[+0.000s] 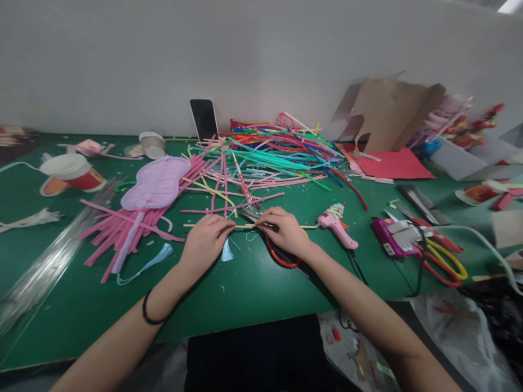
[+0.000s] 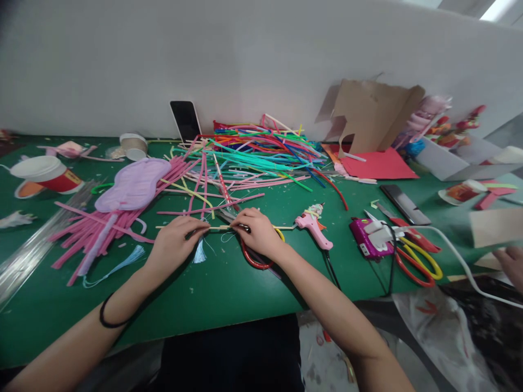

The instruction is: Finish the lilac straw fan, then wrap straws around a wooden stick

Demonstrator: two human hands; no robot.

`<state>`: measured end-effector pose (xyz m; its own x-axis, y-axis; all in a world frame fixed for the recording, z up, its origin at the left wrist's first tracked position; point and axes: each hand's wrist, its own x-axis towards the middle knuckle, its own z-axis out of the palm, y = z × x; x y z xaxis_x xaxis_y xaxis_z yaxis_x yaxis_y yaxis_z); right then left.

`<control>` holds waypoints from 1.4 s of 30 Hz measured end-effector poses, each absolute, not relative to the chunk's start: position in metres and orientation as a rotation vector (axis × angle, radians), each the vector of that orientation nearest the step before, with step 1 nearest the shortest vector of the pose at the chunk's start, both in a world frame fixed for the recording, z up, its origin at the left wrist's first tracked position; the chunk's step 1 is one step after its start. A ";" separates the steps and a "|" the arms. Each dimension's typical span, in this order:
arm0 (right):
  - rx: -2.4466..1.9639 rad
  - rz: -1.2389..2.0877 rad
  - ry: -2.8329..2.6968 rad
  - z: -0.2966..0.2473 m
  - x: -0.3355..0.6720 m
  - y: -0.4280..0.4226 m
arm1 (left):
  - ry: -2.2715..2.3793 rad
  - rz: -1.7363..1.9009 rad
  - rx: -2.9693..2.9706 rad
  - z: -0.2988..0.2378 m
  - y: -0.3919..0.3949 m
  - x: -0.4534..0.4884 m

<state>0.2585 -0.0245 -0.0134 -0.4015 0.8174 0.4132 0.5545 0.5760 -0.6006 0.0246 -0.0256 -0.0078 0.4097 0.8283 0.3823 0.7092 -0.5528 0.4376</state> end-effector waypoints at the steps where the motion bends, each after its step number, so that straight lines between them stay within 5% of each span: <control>1: -1.088 0.487 -2.114 -0.013 0.259 -0.024 | 1.360 0.850 2.459 -0.008 -0.026 0.025; 42: -1.218 0.644 -2.083 -0.001 0.251 -0.016 | 1.285 0.995 2.692 -0.008 -0.026 0.025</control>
